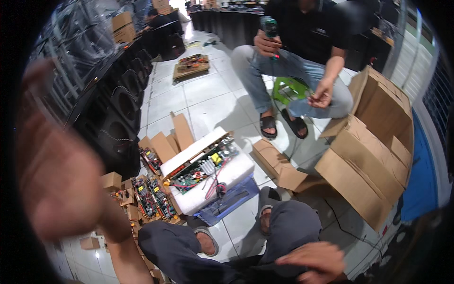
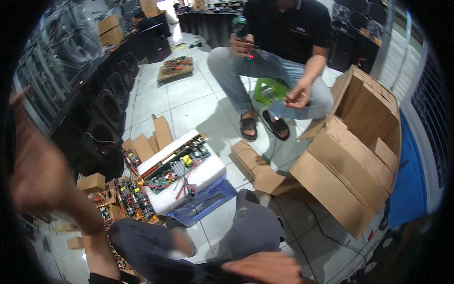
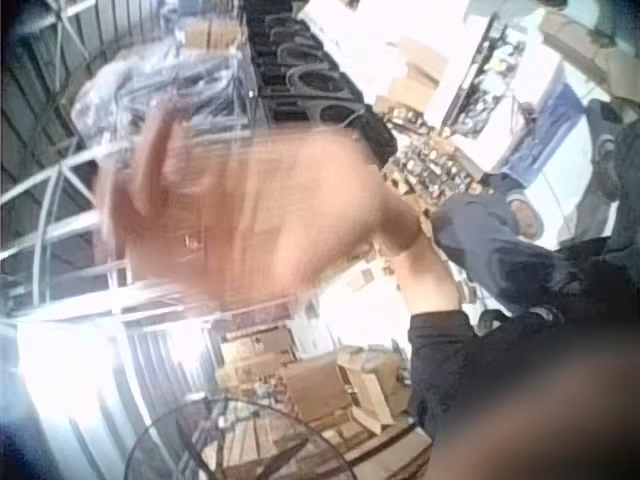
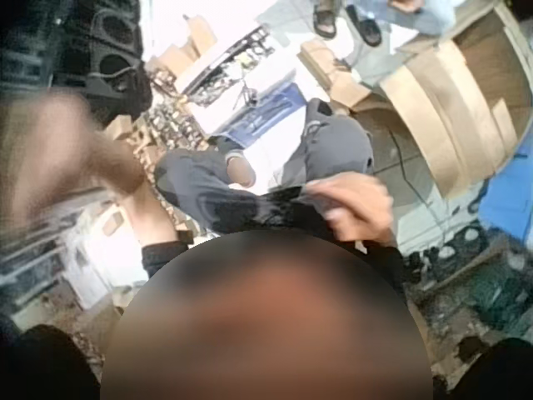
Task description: The person sits on the floor and handles wires and circuit boards, connecting components and organizing parts from cardboard boxes. They use a soldering iron to attach wires to a circuit board while another person works nearby.
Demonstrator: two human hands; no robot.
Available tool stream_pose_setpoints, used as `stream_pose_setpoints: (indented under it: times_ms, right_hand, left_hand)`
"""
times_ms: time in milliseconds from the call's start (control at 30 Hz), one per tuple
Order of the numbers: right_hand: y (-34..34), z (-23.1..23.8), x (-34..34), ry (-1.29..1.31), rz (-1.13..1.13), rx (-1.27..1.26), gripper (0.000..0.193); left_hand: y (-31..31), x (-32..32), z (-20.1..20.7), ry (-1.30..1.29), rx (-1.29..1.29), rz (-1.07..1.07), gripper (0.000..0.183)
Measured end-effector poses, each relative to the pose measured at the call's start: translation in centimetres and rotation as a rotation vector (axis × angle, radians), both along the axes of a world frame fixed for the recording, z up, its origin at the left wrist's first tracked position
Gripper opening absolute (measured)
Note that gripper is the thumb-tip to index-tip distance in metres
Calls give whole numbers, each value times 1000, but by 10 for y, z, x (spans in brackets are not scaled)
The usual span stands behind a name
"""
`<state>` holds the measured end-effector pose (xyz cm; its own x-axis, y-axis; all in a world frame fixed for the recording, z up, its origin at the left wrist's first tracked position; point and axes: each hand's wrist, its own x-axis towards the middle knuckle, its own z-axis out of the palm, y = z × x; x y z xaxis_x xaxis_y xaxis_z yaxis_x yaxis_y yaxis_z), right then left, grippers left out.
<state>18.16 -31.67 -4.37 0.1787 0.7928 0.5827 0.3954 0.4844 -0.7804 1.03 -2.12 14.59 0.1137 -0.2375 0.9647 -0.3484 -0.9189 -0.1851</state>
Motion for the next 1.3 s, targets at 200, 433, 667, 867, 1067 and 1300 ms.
stream_pose_setpoints:
  times_ms: [200,433,667,867,1067,1300]
  right_hand:
    - [86,23,44,-107,-332,20,16]
    - [236,3,83,-554,-135,-371,17]
    - [326,-29,92,-1033,52,-403,52]
    - [350,-66,110,-829,216,-416,45]
    - [356,-66,103,-593,178,-590,31]
    - [362,-68,100,-463,81,-685,25]
  left_hand:
    - [108,99,-120,751,-633,435,36]
    - [152,113,-246,1188,-733,549,36]
    - [143,89,-267,1155,-887,454,31]
    - [131,71,-275,1213,-785,356,30]
    - [130,72,-286,1000,-664,437,25]
    - [135,76,-268,1154,-710,481,23]
